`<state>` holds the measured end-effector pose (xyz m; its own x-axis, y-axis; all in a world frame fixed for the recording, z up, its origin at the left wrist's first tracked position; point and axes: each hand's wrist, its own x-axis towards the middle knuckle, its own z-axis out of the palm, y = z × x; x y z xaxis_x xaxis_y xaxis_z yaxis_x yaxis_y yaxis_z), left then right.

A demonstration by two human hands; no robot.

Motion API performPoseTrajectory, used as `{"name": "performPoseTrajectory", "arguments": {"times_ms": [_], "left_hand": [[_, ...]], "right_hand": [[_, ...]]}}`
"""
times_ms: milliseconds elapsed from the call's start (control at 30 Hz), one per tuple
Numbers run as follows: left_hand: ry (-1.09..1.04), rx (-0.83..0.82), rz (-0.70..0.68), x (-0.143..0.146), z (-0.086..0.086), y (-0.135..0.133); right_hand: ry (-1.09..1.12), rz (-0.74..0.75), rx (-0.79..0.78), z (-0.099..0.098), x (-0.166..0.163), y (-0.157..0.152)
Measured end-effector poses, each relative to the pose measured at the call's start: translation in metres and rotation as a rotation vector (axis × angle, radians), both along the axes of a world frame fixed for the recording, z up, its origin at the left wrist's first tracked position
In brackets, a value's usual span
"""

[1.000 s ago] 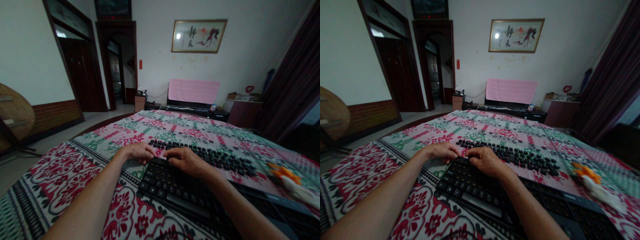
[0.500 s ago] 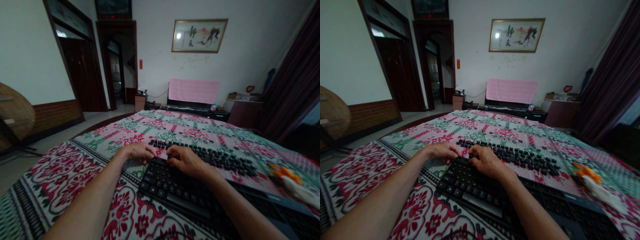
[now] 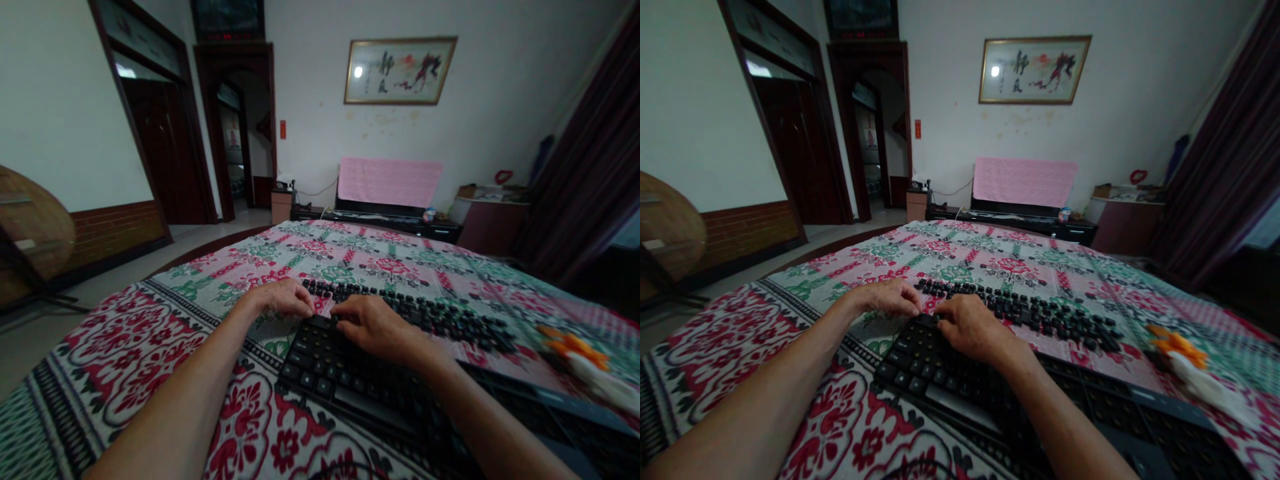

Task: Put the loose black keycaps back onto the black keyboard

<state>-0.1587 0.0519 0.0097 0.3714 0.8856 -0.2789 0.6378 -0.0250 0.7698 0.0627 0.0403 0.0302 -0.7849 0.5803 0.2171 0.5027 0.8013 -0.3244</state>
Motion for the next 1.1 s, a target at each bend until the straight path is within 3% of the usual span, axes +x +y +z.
{"name": "performPoseTrajectory", "arguments": {"times_ms": [233,400,600,933,1100], "left_hand": [[-0.048,0.045,-0.078,0.023,0.021,-0.010],[-0.060,0.048,-0.054,0.032,0.017,-0.010],[-0.038,0.022,-0.031,0.033,0.012,-0.007],[0.048,0.012,-0.066,0.039,0.016,-0.009],[0.105,-0.005,-0.081,0.027,0.022,-0.011]], "right_hand": [[0.091,-0.069,0.089,-0.005,-0.006,0.003],[0.128,-0.016,0.096,-0.010,-0.007,0.003],[0.177,-0.138,0.031,-0.019,-0.009,0.006],[-0.007,-0.198,0.182,-0.015,-0.012,-0.008],[0.030,-0.163,0.056,-0.012,-0.012,-0.010]]}}
